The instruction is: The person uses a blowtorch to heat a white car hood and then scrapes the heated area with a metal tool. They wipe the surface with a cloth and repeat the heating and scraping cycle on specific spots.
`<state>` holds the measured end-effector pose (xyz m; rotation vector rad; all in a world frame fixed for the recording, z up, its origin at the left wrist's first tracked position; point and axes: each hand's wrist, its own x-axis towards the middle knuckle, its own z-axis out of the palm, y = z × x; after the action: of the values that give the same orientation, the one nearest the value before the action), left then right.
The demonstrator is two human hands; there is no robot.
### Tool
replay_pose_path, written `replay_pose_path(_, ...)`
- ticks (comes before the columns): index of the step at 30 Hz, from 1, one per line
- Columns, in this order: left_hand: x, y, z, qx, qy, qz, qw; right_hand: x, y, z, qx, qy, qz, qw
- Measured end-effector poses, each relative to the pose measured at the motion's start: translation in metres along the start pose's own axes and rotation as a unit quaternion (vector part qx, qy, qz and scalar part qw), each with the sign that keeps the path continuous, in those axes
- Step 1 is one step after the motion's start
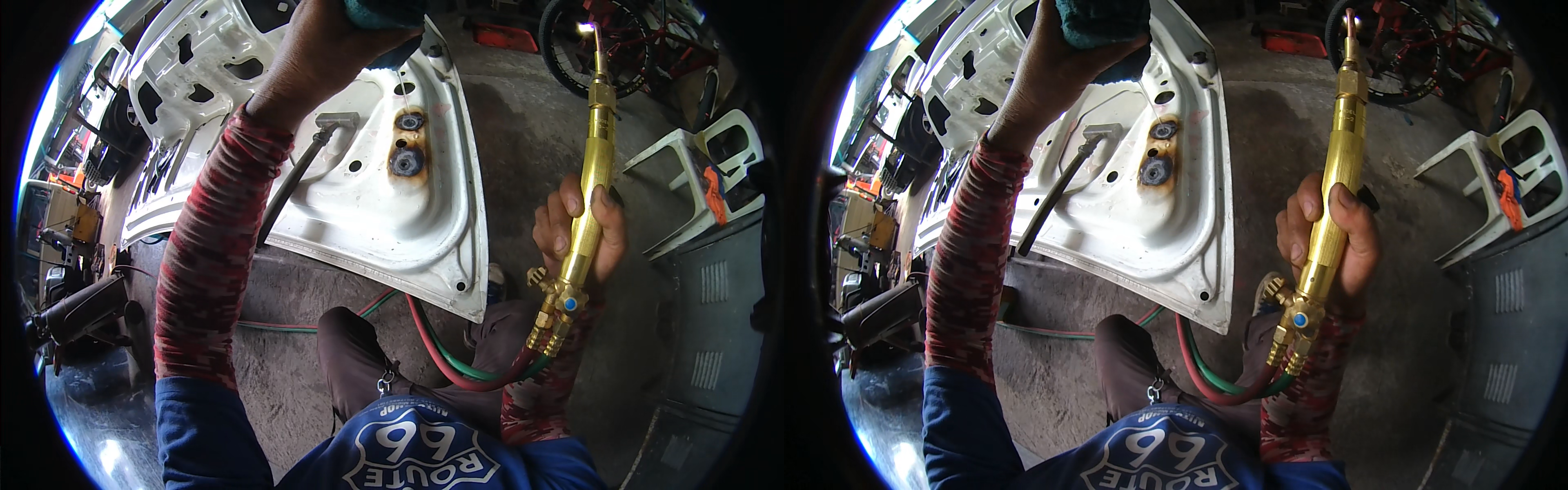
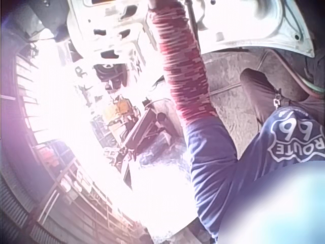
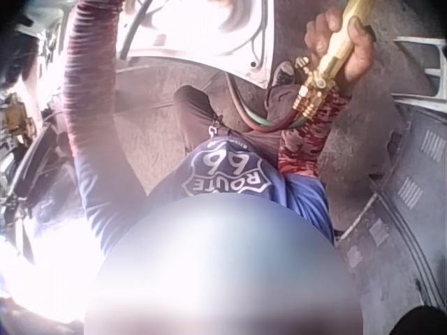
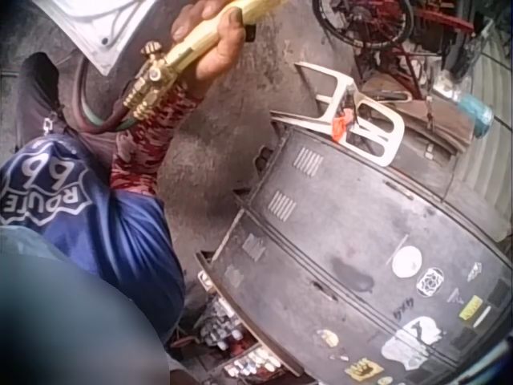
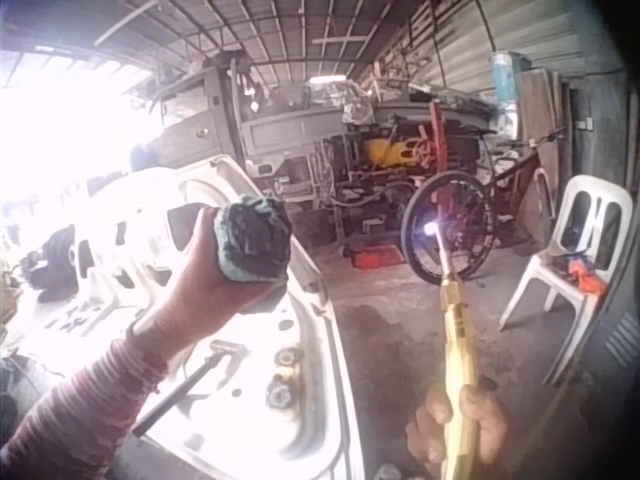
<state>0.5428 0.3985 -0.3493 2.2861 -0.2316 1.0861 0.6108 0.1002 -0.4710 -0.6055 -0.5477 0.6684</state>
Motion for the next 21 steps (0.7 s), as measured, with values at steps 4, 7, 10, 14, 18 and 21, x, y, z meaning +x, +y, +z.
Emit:
replay_pose_path(4,-0.002,-0.001,-0.002,0.004,-0.008,-0.039,0.999,-0.001,-0.001,0.005,-0.017,0.042,-0.006,0.999)
replay_pose_path(7,0.0,-0.005,-0.002,0.011,0.002,-0.011,1.0,-0.003,-0.002,0.005,-0.017,0.056,-0.005,0.998)
replay_pose_path(10,0.002,-0.005,-0.001,-0.033,0.0,0.003,0.999,-0.003,-0.006,-0.002,-0.03,0.018,0.013,0.999)
replay_pose_path(14,-0.002,0.006,-0.003,-0.063,-0.003,-0.022,0.998,-0.002,-0.006,-0.01,-0.025,-0.006,0.022,0.999)
replay_pose_path(18,-0.009,0.016,-0.01,-0.075,-0.025,0.002,0.997,-0.002,-0.006,-0.012,-0.025,-0.011,0.029,0.999)
replay_pose_path(21,-0.012,0.023,-0.014,-0.014,-0.04,0.063,0.997,-0.001,-0.006,-0.011,-0.025,-0.011,0.029,0.999)
